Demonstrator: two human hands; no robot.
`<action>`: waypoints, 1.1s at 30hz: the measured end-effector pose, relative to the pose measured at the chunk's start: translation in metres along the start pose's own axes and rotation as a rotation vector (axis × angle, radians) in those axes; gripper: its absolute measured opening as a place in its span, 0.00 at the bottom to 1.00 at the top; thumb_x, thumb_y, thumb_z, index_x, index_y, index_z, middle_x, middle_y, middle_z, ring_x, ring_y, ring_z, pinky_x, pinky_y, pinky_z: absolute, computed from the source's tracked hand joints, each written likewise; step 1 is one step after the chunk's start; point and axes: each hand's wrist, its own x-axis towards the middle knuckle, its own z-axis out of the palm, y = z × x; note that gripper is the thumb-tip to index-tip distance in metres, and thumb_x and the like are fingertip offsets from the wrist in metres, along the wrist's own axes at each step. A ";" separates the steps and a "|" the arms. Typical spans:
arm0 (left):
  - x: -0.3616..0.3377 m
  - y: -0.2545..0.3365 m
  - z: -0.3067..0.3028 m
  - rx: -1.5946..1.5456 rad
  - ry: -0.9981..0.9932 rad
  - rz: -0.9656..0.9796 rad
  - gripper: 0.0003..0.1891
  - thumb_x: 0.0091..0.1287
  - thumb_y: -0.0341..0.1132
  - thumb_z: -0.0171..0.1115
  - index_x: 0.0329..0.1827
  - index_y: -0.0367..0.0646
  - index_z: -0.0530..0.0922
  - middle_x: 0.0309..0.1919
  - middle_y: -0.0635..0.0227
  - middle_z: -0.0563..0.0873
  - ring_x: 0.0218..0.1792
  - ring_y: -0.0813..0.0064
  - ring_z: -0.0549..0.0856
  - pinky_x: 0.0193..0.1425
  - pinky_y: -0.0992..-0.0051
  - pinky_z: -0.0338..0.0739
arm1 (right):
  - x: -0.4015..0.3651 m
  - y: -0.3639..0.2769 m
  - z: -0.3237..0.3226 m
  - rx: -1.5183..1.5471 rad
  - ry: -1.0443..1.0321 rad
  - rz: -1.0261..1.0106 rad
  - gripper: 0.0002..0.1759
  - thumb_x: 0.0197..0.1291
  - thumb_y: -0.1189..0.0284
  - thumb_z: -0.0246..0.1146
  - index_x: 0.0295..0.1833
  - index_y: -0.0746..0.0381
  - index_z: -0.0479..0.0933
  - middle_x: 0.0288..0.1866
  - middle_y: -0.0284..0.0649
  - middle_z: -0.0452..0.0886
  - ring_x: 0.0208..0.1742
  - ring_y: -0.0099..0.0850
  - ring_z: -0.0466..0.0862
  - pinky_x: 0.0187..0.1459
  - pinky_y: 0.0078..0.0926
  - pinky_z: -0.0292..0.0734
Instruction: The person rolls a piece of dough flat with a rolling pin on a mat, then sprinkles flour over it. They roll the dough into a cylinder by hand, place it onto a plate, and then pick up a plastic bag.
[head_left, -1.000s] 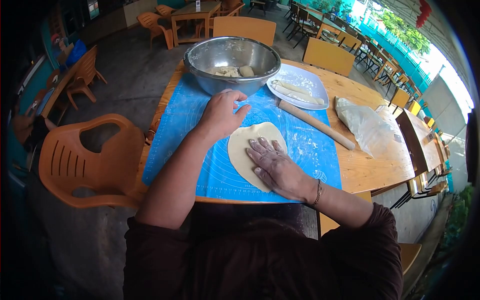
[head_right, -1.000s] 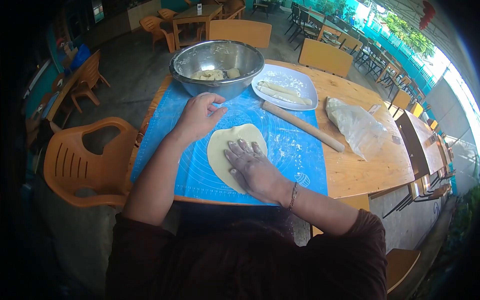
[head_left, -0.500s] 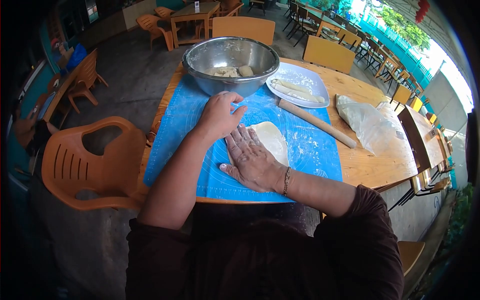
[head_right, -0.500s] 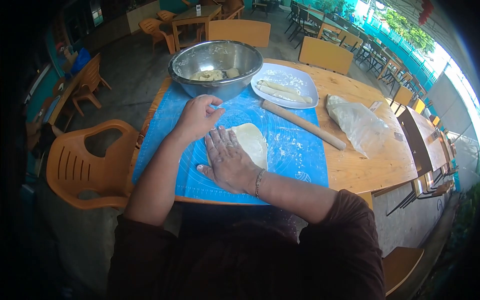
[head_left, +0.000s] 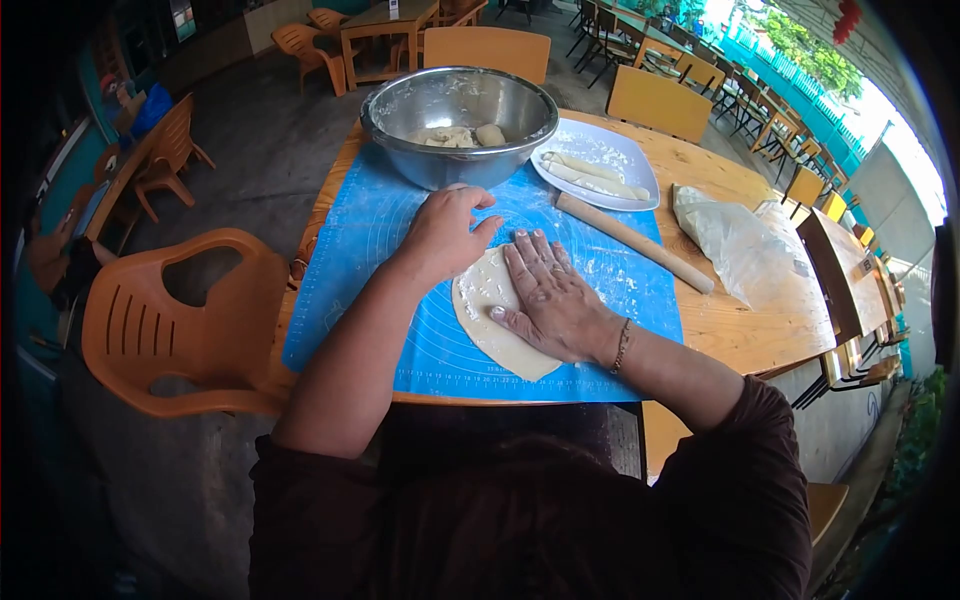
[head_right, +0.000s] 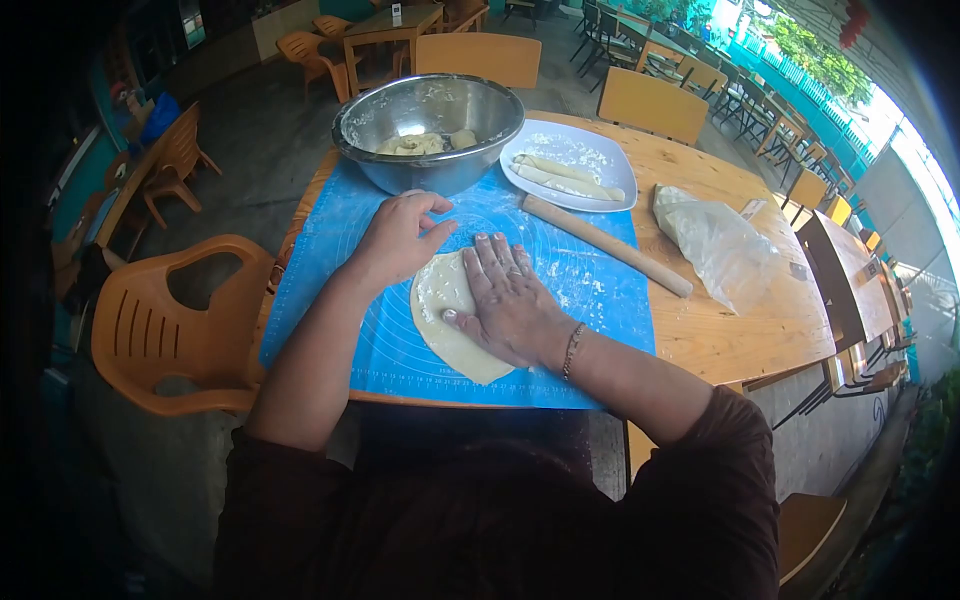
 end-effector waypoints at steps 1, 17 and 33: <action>-0.001 -0.002 0.000 -0.013 0.006 -0.016 0.17 0.68 0.36 0.69 0.54 0.34 0.84 0.52 0.55 0.87 0.46 0.64 0.88 0.53 0.67 0.82 | 0.011 -0.006 0.004 0.023 0.023 0.008 0.48 0.77 0.42 0.41 0.80 0.77 0.50 0.83 0.68 0.48 0.85 0.59 0.45 0.84 0.52 0.38; 0.001 -0.007 -0.002 0.015 0.007 -0.007 0.17 0.68 0.36 0.69 0.54 0.34 0.84 0.51 0.54 0.87 0.46 0.64 0.89 0.53 0.66 0.82 | -0.068 -0.009 -0.025 0.069 -0.132 -0.280 0.44 0.77 0.47 0.46 0.83 0.69 0.46 0.85 0.60 0.46 0.86 0.54 0.45 0.84 0.49 0.39; 0.009 -0.028 -0.002 -0.015 0.081 -0.090 0.16 0.67 0.35 0.70 0.52 0.34 0.85 0.48 0.55 0.89 0.44 0.66 0.89 0.49 0.68 0.84 | 0.031 -0.059 0.010 0.147 0.005 -0.266 0.42 0.77 0.48 0.48 0.79 0.73 0.55 0.82 0.64 0.53 0.85 0.57 0.50 0.83 0.51 0.42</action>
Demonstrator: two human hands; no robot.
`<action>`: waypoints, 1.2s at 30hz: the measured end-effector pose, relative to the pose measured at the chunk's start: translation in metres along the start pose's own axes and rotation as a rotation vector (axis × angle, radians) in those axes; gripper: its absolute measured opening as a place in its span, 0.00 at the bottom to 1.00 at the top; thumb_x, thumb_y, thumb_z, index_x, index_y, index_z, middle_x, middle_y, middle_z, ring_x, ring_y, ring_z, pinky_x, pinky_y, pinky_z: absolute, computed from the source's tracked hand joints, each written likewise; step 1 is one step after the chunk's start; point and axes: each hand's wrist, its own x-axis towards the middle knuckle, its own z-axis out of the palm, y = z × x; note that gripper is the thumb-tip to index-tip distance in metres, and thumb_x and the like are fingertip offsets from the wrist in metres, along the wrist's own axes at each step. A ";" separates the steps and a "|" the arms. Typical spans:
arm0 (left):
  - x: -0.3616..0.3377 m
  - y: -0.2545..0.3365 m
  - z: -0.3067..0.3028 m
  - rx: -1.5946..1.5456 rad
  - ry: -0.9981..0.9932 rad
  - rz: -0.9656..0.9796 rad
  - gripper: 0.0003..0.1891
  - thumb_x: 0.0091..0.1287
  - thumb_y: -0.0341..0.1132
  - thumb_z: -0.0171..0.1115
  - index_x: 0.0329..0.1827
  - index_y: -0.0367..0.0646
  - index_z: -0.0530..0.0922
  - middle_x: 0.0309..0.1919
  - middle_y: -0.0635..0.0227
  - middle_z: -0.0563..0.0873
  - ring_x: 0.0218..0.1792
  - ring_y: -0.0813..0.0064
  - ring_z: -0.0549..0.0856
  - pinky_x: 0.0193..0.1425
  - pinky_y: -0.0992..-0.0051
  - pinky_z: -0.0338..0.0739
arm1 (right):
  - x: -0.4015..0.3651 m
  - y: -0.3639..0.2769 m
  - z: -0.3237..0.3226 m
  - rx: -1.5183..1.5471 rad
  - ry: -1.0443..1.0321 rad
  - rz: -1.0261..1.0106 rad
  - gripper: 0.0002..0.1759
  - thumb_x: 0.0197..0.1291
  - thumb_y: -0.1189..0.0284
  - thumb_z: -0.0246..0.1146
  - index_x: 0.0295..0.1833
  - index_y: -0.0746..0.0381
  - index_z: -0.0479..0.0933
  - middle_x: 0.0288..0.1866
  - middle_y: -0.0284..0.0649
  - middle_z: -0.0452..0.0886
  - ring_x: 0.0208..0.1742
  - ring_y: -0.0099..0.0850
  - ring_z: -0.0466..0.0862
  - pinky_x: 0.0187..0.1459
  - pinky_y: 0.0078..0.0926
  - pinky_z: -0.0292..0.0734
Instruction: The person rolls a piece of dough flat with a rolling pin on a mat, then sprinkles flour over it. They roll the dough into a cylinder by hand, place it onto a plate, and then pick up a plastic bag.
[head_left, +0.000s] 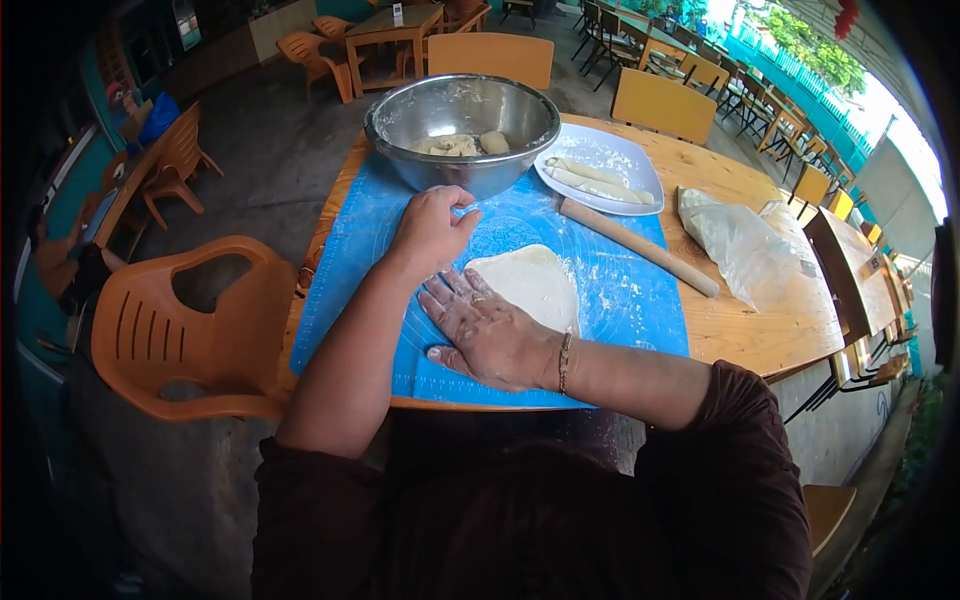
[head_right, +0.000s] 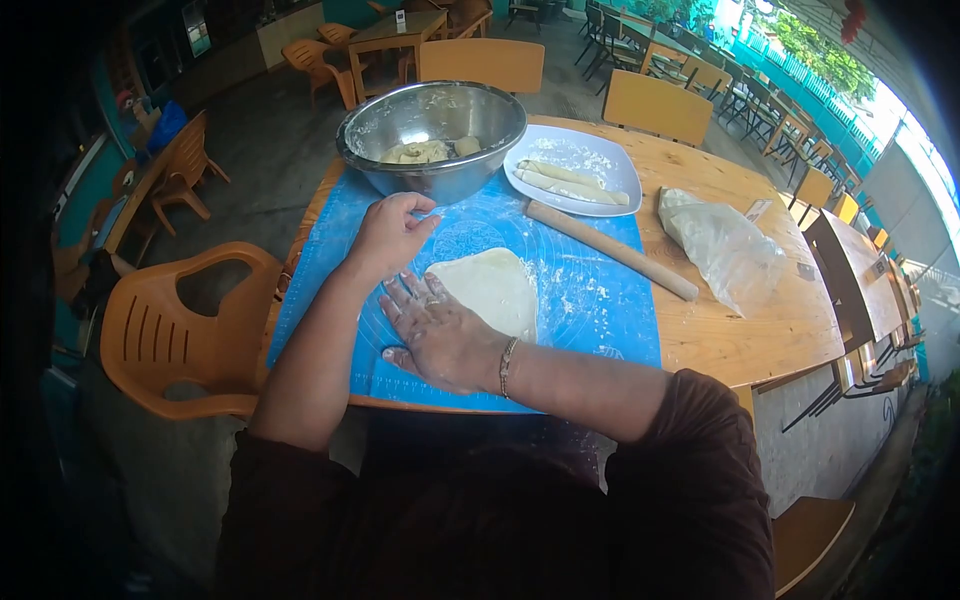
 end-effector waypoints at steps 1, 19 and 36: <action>0.000 0.000 0.000 0.020 -0.001 0.021 0.15 0.67 0.35 0.70 0.52 0.35 0.85 0.48 0.55 0.89 0.44 0.66 0.89 0.49 0.68 0.84 | -0.013 -0.006 0.000 0.002 -0.005 -0.074 0.41 0.78 0.49 0.47 0.80 0.73 0.54 0.82 0.62 0.52 0.85 0.55 0.49 0.84 0.50 0.41; -0.007 0.003 0.023 -0.052 0.052 0.172 0.13 0.75 0.36 0.61 0.48 0.34 0.85 0.43 0.54 0.87 0.41 0.61 0.88 0.47 0.67 0.81 | -0.042 0.012 -0.014 -0.091 -0.072 0.124 0.48 0.77 0.40 0.38 0.81 0.74 0.49 0.84 0.63 0.46 0.86 0.56 0.43 0.83 0.55 0.35; -0.005 0.006 0.019 -0.001 -0.011 0.121 0.12 0.72 0.35 0.65 0.49 0.35 0.85 0.44 0.57 0.88 0.42 0.63 0.88 0.48 0.67 0.82 | -0.115 0.005 -0.028 -0.077 0.028 0.168 0.44 0.78 0.47 0.46 0.81 0.74 0.49 0.84 0.64 0.48 0.86 0.57 0.46 0.83 0.53 0.38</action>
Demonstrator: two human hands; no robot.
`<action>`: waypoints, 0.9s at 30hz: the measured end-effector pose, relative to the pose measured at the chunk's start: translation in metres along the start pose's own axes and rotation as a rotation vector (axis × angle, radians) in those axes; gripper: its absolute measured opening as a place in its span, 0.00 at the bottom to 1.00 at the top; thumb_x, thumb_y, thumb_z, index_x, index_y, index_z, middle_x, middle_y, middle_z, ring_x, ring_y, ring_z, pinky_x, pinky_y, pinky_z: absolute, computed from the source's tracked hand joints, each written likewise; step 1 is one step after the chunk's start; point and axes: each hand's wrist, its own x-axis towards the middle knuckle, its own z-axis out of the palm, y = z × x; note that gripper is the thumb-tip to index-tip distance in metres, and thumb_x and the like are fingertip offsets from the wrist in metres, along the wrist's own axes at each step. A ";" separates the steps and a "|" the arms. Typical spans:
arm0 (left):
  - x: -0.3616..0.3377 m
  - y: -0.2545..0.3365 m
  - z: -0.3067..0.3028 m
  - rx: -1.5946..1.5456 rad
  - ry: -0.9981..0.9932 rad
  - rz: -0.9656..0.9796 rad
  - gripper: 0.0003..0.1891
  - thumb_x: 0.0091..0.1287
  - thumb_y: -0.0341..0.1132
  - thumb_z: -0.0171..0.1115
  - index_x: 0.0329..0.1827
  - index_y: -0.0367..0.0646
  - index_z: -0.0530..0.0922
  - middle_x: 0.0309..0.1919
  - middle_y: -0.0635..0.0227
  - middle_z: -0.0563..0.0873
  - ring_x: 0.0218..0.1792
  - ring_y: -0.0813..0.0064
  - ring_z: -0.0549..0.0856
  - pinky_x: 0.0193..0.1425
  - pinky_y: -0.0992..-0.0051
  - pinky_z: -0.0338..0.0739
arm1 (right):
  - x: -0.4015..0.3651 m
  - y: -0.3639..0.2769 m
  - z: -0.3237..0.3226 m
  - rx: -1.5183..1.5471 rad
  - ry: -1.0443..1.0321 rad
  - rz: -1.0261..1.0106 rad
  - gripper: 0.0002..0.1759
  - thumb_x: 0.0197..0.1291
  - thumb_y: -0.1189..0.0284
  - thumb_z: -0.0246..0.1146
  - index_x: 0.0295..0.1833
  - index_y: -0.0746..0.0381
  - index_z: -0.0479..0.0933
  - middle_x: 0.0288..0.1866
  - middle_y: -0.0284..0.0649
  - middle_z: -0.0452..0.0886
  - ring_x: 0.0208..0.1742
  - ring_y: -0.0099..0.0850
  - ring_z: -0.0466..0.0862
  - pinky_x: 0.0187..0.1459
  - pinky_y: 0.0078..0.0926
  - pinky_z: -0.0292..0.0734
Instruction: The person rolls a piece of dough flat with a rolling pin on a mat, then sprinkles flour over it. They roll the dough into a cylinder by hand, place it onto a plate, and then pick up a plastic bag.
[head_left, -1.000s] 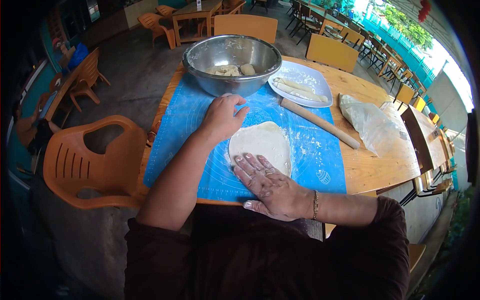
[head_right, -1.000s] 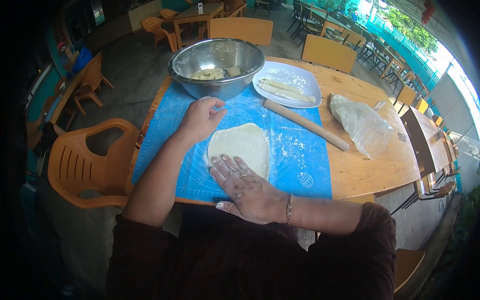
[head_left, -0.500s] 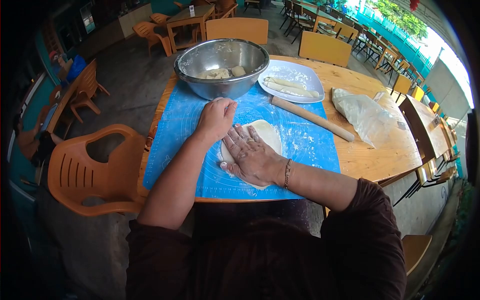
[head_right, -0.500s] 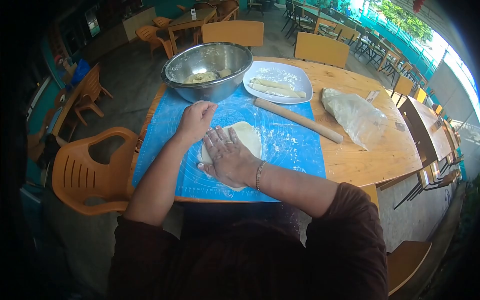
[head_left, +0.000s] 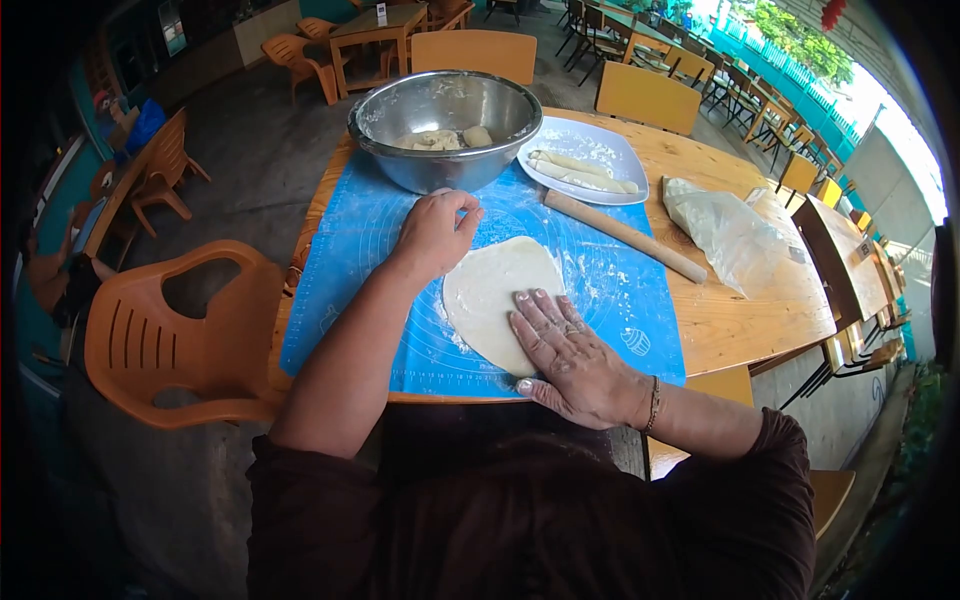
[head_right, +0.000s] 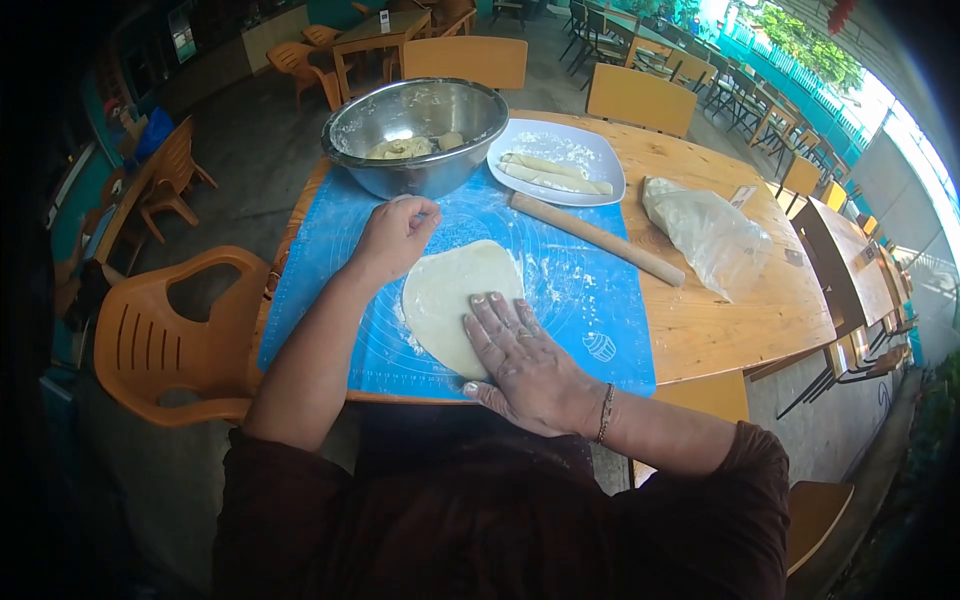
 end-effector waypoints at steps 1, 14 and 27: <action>0.000 0.001 0.000 0.015 -0.002 -0.006 0.12 0.71 0.35 0.65 0.49 0.35 0.85 0.44 0.57 0.88 0.42 0.63 0.88 0.48 0.67 0.82 | -0.004 0.000 -0.003 0.047 -0.010 -0.081 0.42 0.77 0.49 0.48 0.81 0.72 0.51 0.83 0.63 0.50 0.85 0.58 0.48 0.83 0.54 0.41; 0.000 -0.003 0.002 -0.038 -0.005 -0.033 0.12 0.69 0.37 0.68 0.46 0.36 0.86 0.46 0.54 0.88 0.44 0.58 0.88 0.51 0.63 0.82 | 0.082 0.008 0.026 -0.070 0.029 0.080 0.37 0.79 0.52 0.46 0.83 0.63 0.52 0.84 0.60 0.51 0.85 0.56 0.50 0.83 0.51 0.44; -0.005 0.006 0.000 0.035 -0.021 0.019 0.14 0.69 0.36 0.68 0.51 0.35 0.84 0.48 0.56 0.88 0.43 0.64 0.89 0.51 0.67 0.82 | -0.014 0.016 0.005 -0.060 0.043 0.085 0.42 0.77 0.49 0.47 0.81 0.70 0.51 0.83 0.63 0.51 0.84 0.61 0.49 0.82 0.56 0.42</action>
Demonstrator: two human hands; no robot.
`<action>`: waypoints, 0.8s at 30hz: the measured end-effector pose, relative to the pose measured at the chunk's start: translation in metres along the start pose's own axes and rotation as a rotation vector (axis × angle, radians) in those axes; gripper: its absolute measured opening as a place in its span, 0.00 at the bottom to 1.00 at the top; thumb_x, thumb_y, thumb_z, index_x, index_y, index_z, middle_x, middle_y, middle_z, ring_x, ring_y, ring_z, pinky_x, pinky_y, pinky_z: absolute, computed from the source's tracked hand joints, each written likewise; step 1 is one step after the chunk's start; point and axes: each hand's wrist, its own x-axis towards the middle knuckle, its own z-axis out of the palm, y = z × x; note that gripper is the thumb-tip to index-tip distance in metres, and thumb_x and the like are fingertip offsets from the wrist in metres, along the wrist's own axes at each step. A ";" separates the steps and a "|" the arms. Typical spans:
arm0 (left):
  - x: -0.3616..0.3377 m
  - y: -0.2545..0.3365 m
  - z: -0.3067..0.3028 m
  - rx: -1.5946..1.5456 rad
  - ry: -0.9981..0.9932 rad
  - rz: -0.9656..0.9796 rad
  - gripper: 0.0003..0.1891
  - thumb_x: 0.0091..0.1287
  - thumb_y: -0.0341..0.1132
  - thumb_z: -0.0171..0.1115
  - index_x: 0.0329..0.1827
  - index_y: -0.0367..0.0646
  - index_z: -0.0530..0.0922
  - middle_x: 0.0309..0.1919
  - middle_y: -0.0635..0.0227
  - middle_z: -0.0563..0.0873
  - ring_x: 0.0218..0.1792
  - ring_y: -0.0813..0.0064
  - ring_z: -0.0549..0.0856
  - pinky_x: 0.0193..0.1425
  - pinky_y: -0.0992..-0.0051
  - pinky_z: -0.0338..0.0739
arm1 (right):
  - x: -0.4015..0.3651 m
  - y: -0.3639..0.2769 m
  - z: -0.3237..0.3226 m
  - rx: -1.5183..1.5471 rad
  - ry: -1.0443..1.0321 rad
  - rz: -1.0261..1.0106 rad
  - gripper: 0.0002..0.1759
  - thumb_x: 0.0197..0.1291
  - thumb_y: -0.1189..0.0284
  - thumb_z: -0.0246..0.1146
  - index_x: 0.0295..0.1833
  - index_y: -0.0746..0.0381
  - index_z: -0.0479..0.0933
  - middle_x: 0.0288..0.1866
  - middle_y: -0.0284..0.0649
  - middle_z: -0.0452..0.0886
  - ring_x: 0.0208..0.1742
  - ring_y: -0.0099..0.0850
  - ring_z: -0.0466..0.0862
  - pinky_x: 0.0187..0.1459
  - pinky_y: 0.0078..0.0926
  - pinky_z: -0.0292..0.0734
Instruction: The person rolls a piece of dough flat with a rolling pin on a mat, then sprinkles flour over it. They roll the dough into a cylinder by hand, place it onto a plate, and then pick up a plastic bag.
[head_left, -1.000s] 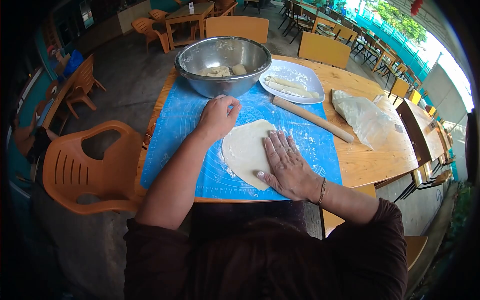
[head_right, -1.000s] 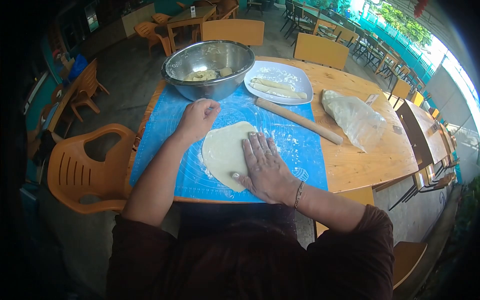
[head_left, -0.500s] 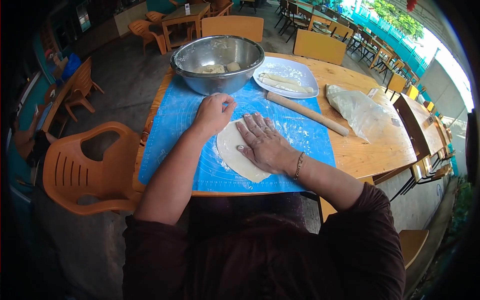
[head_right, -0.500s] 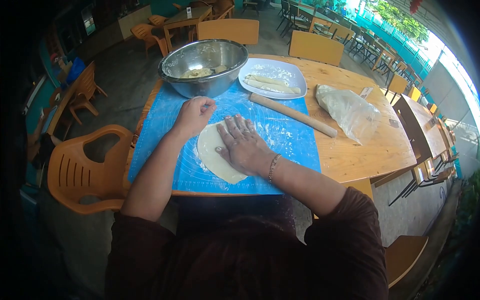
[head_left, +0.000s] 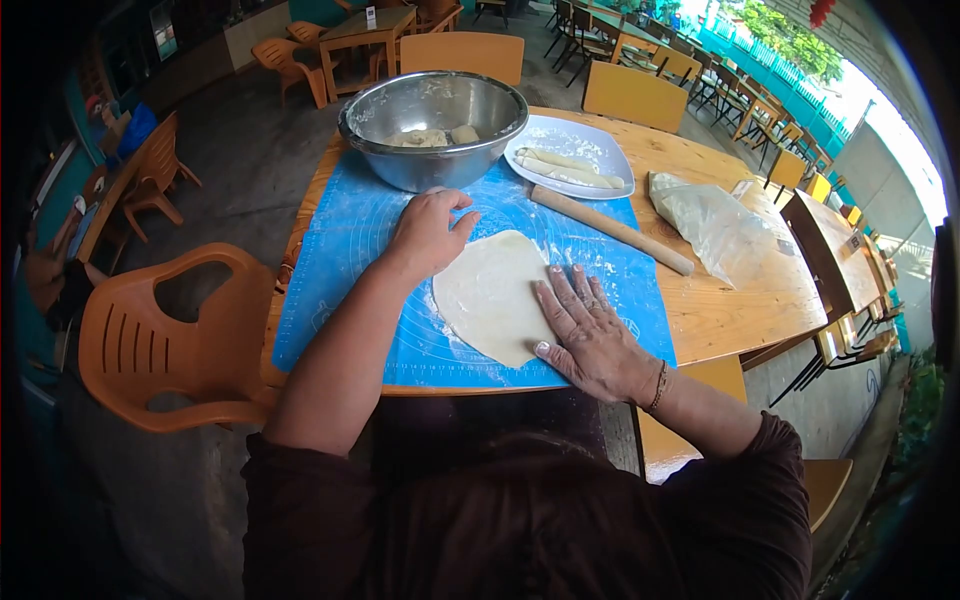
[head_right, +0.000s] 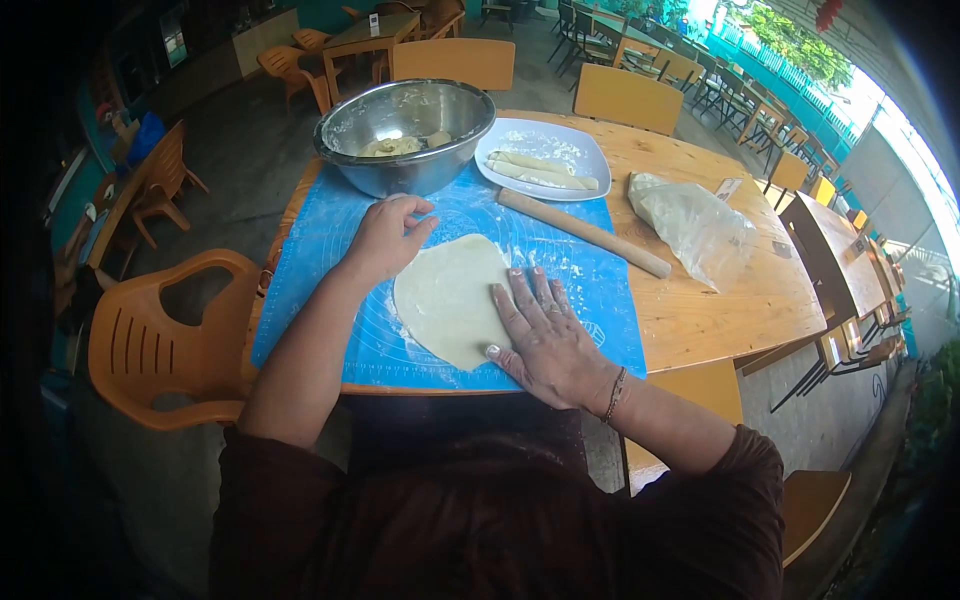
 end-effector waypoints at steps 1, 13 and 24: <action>-0.001 0.004 0.001 0.002 -0.002 0.014 0.14 0.69 0.36 0.68 0.51 0.35 0.84 0.48 0.56 0.88 0.43 0.64 0.89 0.51 0.67 0.82 | 0.000 0.005 0.002 -0.035 0.020 0.036 0.42 0.78 0.48 0.47 0.81 0.70 0.51 0.83 0.63 0.51 0.84 0.61 0.47 0.82 0.56 0.42; -0.030 0.047 -0.007 0.078 -0.109 0.224 0.11 0.67 0.34 0.68 0.44 0.34 0.85 0.43 0.55 0.86 0.45 0.56 0.86 0.53 0.64 0.80 | 0.049 0.006 -0.001 0.086 -0.083 -0.025 0.32 0.78 0.57 0.48 0.79 0.63 0.61 0.83 0.54 0.57 0.83 0.58 0.53 0.82 0.55 0.47; -0.114 0.078 0.003 0.084 -0.215 0.379 0.18 0.61 0.41 0.75 0.48 0.36 0.87 0.53 0.55 0.84 0.56 0.55 0.82 0.62 0.62 0.77 | 0.016 0.049 -0.020 0.532 0.074 -0.050 0.16 0.57 0.75 0.72 0.52 0.60 0.87 0.60 0.49 0.84 0.62 0.45 0.82 0.63 0.38 0.77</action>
